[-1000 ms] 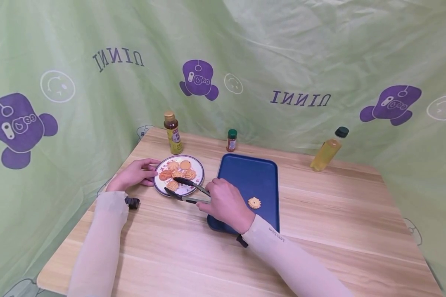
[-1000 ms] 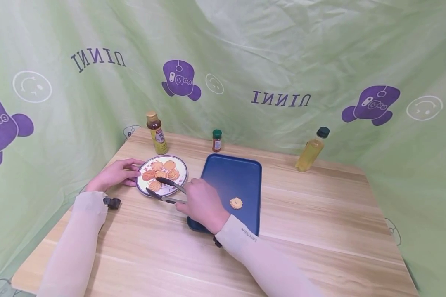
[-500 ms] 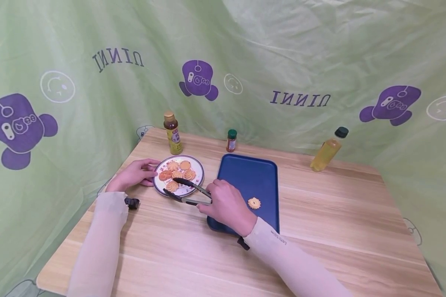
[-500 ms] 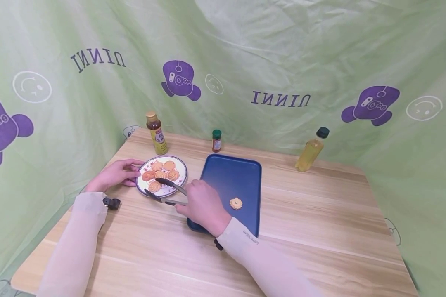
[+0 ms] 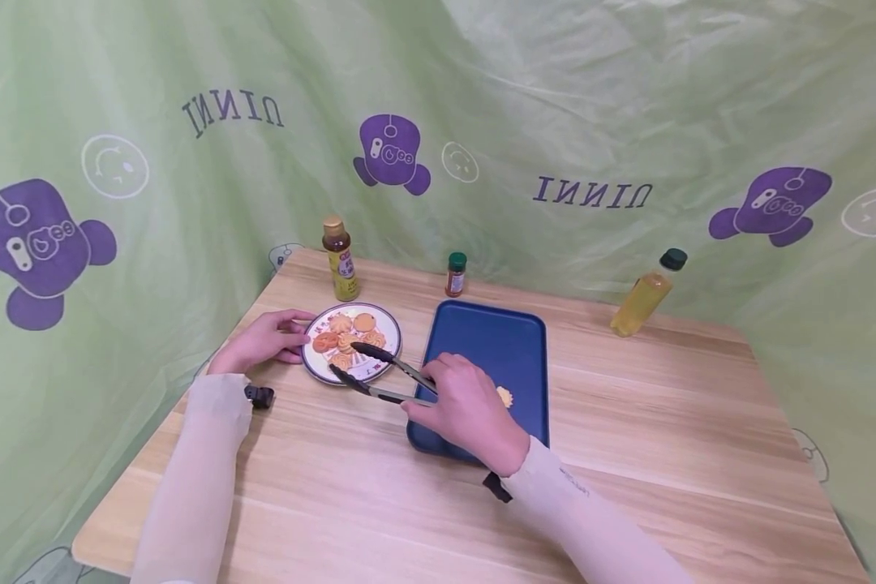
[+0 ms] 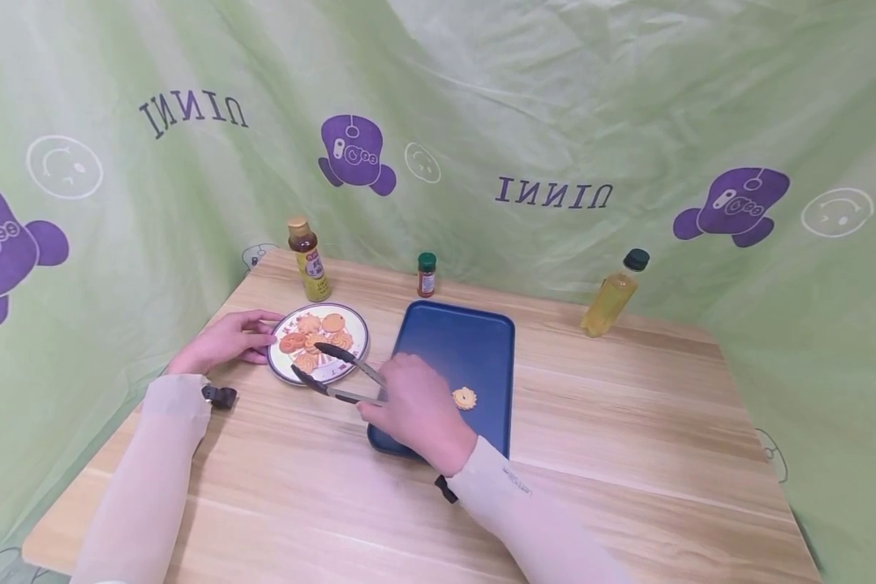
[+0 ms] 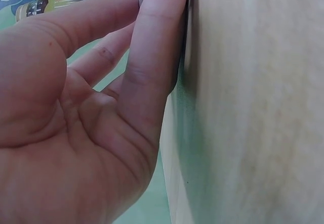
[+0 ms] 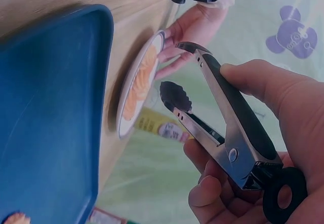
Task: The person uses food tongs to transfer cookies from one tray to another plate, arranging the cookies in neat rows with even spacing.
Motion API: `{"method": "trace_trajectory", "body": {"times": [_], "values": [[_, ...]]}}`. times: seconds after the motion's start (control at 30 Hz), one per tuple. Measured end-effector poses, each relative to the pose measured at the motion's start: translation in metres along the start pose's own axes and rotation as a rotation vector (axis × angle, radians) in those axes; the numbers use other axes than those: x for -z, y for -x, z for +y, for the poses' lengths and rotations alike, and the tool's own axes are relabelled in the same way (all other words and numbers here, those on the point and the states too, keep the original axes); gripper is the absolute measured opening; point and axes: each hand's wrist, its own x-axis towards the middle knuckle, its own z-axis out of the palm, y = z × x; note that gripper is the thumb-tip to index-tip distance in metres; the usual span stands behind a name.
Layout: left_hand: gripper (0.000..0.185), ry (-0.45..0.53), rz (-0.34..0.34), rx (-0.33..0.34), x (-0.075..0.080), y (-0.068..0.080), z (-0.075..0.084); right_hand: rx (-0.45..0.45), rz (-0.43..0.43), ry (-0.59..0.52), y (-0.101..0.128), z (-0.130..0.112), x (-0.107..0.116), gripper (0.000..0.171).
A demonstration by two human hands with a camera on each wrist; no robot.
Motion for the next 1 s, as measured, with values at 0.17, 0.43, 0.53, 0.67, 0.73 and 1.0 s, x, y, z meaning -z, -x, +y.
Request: {"method": "trace_trajectory", "body": {"times": [0.17, 0.43, 0.53, 0.67, 0.73, 1.0], "values": [[0.061, 0.0, -0.007, 0.011, 0.002, -0.001, -0.001, -0.049, 0.028, -0.019, 0.015, 0.011, 0.013, 0.039], [0.062, -0.01, -0.012, 0.019, 0.003, -0.001, 0.0, -0.096, 0.088, 0.017, 0.043, 0.031, 0.029, 0.043], [0.062, -0.001, -0.02, 0.018, 0.002, -0.002, 0.001, -0.122, 0.106, 0.043, 0.058, 0.041, 0.034, 0.043], [0.062, -0.001, -0.02, 0.011, 0.0, -0.003, 0.003, -0.192, 0.111, 0.05, 0.078, 0.052, 0.043, 0.041], [0.061, -0.006, -0.015, 0.01, 0.0, -0.003, 0.003, -0.236, 0.106, 0.051, 0.088, 0.057, 0.048, 0.041], [0.062, -0.033, -0.014, 0.016, 0.002, 0.004, 0.002, -0.37, 0.075, 0.049, 0.121, 0.074, 0.059, 0.041]]}}
